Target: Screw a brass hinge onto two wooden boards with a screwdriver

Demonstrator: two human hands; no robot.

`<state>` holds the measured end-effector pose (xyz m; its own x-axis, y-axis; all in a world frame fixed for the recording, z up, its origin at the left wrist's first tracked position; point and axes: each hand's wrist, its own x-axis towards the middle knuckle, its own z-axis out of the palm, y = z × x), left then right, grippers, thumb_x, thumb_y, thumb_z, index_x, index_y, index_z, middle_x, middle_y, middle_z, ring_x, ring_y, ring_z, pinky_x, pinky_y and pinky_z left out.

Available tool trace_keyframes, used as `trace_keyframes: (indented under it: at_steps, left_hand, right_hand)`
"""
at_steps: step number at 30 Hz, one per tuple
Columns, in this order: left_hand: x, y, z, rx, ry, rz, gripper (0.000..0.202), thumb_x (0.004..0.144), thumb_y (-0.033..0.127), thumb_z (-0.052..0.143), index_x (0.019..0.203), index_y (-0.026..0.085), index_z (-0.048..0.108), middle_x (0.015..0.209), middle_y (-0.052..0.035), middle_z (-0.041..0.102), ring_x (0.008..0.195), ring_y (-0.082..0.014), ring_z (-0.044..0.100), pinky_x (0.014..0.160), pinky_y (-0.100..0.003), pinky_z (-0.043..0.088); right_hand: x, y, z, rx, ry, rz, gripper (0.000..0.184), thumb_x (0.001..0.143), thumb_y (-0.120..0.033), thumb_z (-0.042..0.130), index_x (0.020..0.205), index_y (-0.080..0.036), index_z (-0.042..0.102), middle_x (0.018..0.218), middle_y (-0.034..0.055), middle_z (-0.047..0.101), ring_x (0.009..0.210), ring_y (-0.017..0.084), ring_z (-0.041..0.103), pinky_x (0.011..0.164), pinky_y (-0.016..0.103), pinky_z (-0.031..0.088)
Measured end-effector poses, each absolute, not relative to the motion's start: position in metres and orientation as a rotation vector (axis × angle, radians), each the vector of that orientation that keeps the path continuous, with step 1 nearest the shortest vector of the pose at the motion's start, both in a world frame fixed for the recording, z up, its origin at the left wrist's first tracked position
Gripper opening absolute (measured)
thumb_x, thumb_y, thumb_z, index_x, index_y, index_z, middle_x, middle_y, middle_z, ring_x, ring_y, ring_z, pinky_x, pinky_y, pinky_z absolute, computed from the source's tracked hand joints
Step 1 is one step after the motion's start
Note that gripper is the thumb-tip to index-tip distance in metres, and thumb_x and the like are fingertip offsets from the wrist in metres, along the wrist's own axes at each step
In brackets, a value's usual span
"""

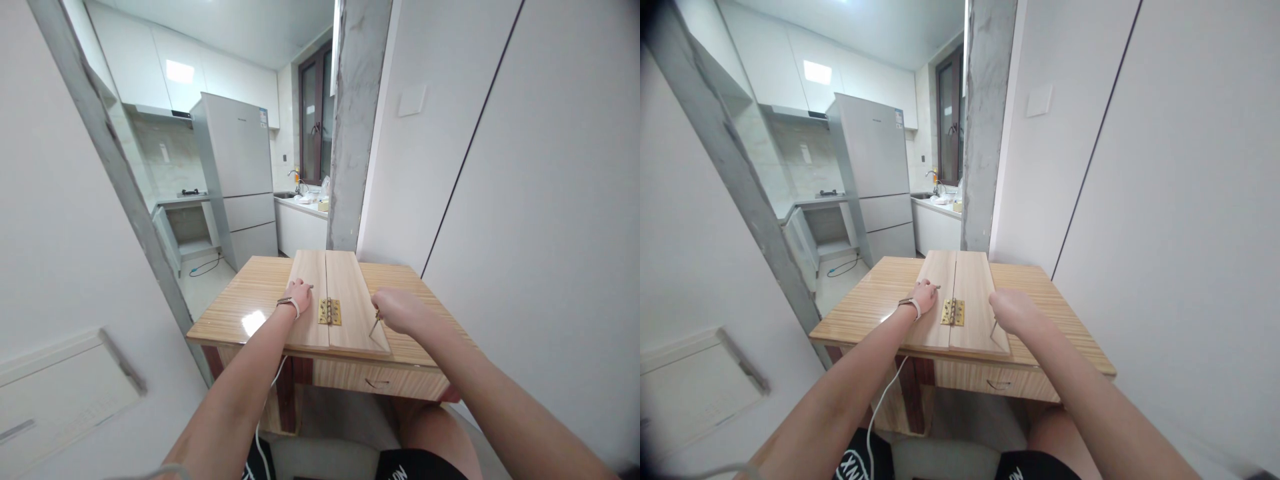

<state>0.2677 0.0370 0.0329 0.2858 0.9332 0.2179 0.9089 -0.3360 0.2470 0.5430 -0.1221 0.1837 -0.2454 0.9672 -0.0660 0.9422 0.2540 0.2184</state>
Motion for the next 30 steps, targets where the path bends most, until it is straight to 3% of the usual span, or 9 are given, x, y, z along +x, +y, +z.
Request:
trace_keyframes:
  at_steps: [12,20,30]
  left_hand:
    - [0.267,0.04,0.015,2.384,1.721,0.608,0.021,0.099,0.018,0.049,0.1,0.017,0.07,0.114,-0.0139,0.063,0.105,-0.0236,0.063,0.096,-0.035,0.048]
    - [0.259,0.022,0.021,2.419,1.502,0.659,0.017,0.098,0.015,0.051,0.099,0.017,0.068,0.095,-0.0099,0.072,0.09,-0.0219,0.067,0.083,-0.031,0.05]
    - [0.27,-0.001,0.031,2.516,1.175,0.755,0.017,0.093,0.014,0.059,0.096,0.019,0.075,0.098,-0.005,0.077,0.092,-0.0193,0.07,0.086,-0.028,0.053]
  right_hand:
    - [0.54,-0.129,0.188,1.771,2.377,0.196,0.011,0.086,-0.012,0.068,0.091,-0.012,0.077,0.101,0.0188,0.076,0.092,0.029,0.074,0.071,0.029,0.045]
    - [0.537,-0.132,0.188,1.77,2.376,0.191,0.009,0.086,-0.011,0.068,0.089,-0.011,0.076,0.098,0.018,0.076,0.089,0.028,0.074,0.068,0.028,0.043]
    - [0.538,-0.128,0.184,1.759,2.373,0.214,0.009,0.085,-0.013,0.069,0.089,-0.011,0.077,0.099,0.0189,0.076,0.092,0.03,0.074,0.07,0.03,0.046]
